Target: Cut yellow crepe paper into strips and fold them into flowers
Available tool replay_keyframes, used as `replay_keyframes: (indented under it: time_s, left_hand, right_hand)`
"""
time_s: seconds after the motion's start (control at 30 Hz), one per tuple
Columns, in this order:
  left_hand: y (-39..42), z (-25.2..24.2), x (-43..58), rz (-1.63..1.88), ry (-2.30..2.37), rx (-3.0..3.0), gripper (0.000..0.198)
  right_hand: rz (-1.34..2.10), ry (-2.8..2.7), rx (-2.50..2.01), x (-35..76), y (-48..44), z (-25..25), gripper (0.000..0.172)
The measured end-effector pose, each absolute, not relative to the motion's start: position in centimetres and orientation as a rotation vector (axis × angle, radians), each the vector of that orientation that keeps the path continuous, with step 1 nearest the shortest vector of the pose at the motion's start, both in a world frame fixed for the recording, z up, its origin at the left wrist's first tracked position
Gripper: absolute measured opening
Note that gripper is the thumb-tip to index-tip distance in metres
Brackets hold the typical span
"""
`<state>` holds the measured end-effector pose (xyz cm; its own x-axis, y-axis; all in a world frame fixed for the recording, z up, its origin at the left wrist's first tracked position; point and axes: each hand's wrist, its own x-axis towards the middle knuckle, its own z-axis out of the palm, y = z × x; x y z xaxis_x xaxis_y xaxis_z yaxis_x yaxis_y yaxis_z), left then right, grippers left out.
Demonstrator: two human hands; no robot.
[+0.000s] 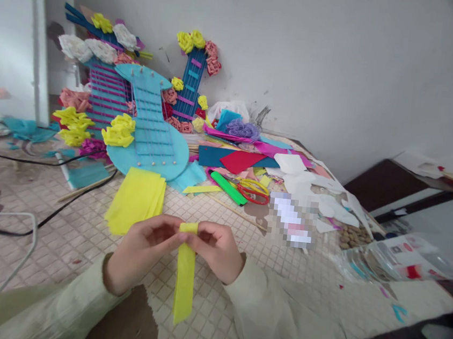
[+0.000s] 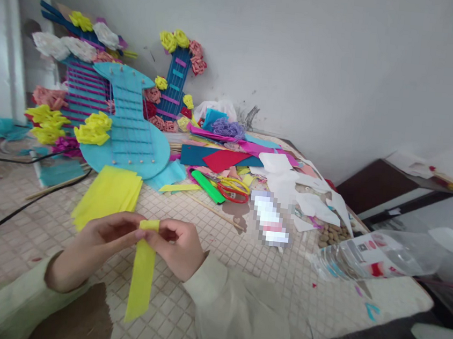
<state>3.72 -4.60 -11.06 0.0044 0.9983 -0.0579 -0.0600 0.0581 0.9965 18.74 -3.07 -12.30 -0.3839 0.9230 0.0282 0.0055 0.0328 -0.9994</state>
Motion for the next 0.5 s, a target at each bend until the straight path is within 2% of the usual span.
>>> replay_keyframes:
  time_s: [0.1,0.5]
  left_hand:
    - [-4.52,-11.21,3.78,1.226,1.234,1.164,0.007]
    - [-4.57,-11.78,3.35,1.220,1.250,1.159,0.007]
  right_hand:
    - [1.466,-1.533,-0.967,18.74,-3.16,-12.30,0.029]
    - [1.549,-1.503,-0.957,18.76,-3.01,-12.35,0.023]
